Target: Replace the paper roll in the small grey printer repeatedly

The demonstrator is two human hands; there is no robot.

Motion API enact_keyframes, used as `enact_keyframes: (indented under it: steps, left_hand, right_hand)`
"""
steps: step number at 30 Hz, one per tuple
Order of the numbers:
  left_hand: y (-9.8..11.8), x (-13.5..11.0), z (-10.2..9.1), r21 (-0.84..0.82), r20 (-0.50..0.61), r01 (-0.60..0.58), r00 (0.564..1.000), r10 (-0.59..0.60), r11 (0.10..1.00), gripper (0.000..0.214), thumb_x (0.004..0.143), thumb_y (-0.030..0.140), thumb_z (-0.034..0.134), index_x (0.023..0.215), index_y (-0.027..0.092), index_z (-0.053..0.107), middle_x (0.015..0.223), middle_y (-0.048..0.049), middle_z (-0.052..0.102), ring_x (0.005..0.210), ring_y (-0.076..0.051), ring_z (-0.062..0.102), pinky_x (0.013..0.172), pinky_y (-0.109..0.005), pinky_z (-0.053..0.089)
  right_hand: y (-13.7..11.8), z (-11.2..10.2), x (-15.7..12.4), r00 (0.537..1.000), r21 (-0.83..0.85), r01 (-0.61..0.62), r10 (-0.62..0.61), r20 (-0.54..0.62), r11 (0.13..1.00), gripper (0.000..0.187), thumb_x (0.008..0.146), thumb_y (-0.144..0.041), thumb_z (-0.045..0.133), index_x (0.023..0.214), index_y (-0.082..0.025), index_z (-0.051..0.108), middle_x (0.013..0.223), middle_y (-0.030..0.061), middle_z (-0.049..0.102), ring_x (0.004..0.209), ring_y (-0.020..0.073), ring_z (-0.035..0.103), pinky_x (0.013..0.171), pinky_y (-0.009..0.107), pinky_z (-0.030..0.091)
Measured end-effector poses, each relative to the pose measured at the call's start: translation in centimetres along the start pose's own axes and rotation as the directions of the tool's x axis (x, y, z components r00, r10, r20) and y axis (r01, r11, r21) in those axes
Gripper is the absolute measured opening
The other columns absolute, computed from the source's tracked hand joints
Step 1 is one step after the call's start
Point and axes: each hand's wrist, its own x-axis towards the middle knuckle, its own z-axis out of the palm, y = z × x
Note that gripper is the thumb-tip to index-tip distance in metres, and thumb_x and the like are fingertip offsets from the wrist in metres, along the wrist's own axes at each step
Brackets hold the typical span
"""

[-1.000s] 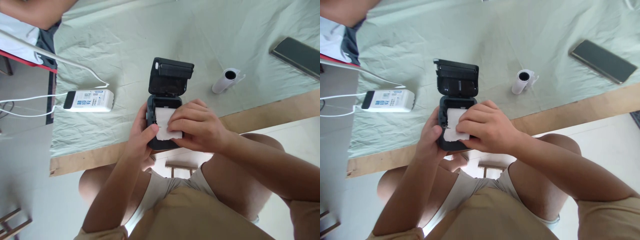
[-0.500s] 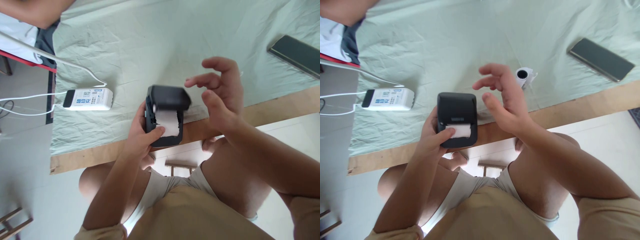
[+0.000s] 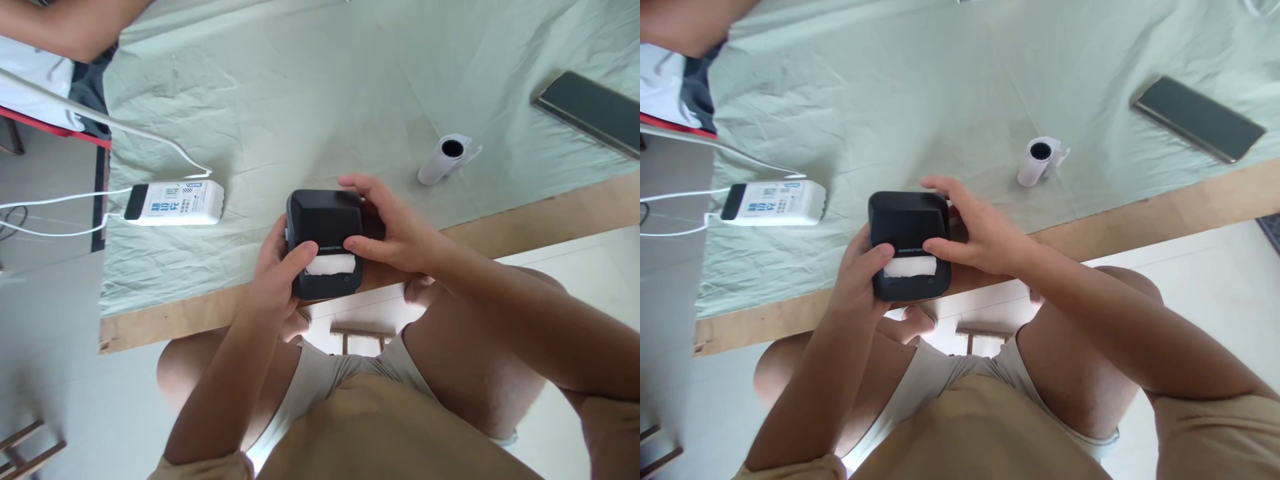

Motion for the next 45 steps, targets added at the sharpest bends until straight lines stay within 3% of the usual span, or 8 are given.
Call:
enact_keyframes:
  steps: [8,12,15,20,25,32,37,45]
  left_hand:
    - [-0.2,0.4,-0.1,0.021,-0.028,-0.037,0.999,0.038,0.999,0.049,0.073,0.047,0.095,0.111,0.022,0.075,0.081,-0.001,0.075,0.072,-0.021,0.075,0.06,-0.029,0.057]
    - [-0.3,0.5,0.4,-0.068,-0.028,-0.023,0.999,0.021,0.997,0.049,0.089,0.069,0.075,0.103,0.022,0.077,0.096,-0.008,0.082,0.107,-0.033,0.081,0.086,-0.04,0.067]
    - [-0.4,0.8,0.5,-0.109,-0.057,-0.004,0.998,-0.002,0.994,0.046,0.094,0.068,0.07,0.098,0.023,0.078,0.099,-0.0073,0.084,0.115,-0.033,0.08,0.095,-0.043,0.067]
    - [-0.9,1.0,0.1,-0.117,-0.16,0.004,0.987,-0.023,0.993,0.037,0.096,0.059,0.075,0.096,0.022,0.081,0.1,-0.0039,0.084,0.1,-0.025,0.081,0.085,-0.034,0.067]
    - [-1.3,1.0,-0.2,-0.115,-0.146,-0.041,0.989,0.024,0.993,0.04,0.095,0.059,0.077,0.101,0.021,0.083,0.094,-0.0036,0.084,0.08,-0.02,0.079,0.069,-0.028,0.065]
    - [-0.7,1.2,0.4,-0.159,-0.217,-0.002,0.976,-0.033,0.987,0.029,0.095,0.047,0.078,0.094,0.019,0.084,0.089,-0.0035,0.083,0.08,-0.02,0.078,0.069,-0.027,0.065]
    - [-0.5,1.0,0.4,-0.181,-0.174,0.029,0.983,-0.061,0.983,0.035,0.098,0.052,0.074,0.093,0.019,0.083,0.093,-0.0052,0.084,0.087,-0.024,0.081,0.077,-0.032,0.067]
    - [-0.7,1.0,0.0,-0.155,-0.1,-0.037,0.995,0.021,0.987,0.032,0.094,0.051,0.08,0.094,0.019,0.084,0.094,-0.0044,0.083,0.08,-0.02,0.078,0.067,-0.027,0.065]
  right_hand:
    - [-0.3,0.0,-0.1,1.0,-0.069,0.003,-0.004,-0.022,0.998,0.065,0.098,-0.05,0.068,0.155,-0.026,0.046,0.146,0.0123,0.068,0.115,0.0244,0.072,0.099,0.044,0.063]
    - [-0.5,-0.1,-0.1,1.0,-0.092,-0.019,0.017,-0.019,0.996,0.065,0.098,-0.051,0.066,0.155,-0.025,0.047,0.142,0.0122,0.07,0.112,0.0244,0.072,0.097,0.044,0.063]
    - [-0.6,-0.1,-0.2,1.0,-0.109,-0.018,0.015,-0.027,0.994,0.062,0.099,-0.051,0.065,0.155,-0.028,0.048,0.144,0.0117,0.07,0.113,0.0247,0.072,0.098,0.044,0.064]
    - [-0.5,0.1,-0.4,0.998,-0.105,0.032,-0.038,-0.054,0.994,0.061,0.1,-0.05,0.066,0.155,-0.03,0.05,0.151,0.0117,0.063,0.123,0.0259,0.069,0.102,0.043,0.064]
    - [-0.4,-0.2,-0.2,0.998,-0.099,0.06,-0.06,-0.002,0.993,0.074,0.097,-0.06,0.069,0.158,-0.026,0.046,0.154,0.015,0.06,0.133,0.0291,0.065,0.108,0.046,0.062]
    - [-0.4,-0.3,-0.1,1.0,-0.111,0.013,-0.011,0.016,0.994,0.081,0.094,-0.066,0.071,0.159,-0.025,0.046,0.156,0.0151,0.058,0.133,0.0314,0.063,0.108,0.048,0.062]
    - [-0.6,-0.3,-0.2,1.0,-0.092,0.016,-0.014,0.02,0.996,0.079,0.095,-0.062,0.072,0.159,-0.023,0.046,0.157,0.0159,0.057,0.136,0.0301,0.063,0.11,0.046,0.061]
    - [-0.4,-0.3,-0.2,0.997,-0.136,0.076,-0.073,0.025,0.988,0.079,0.097,-0.062,0.07,0.16,-0.022,0.044,0.156,0.0164,0.058,0.136,0.0306,0.063,0.109,0.048,0.062]
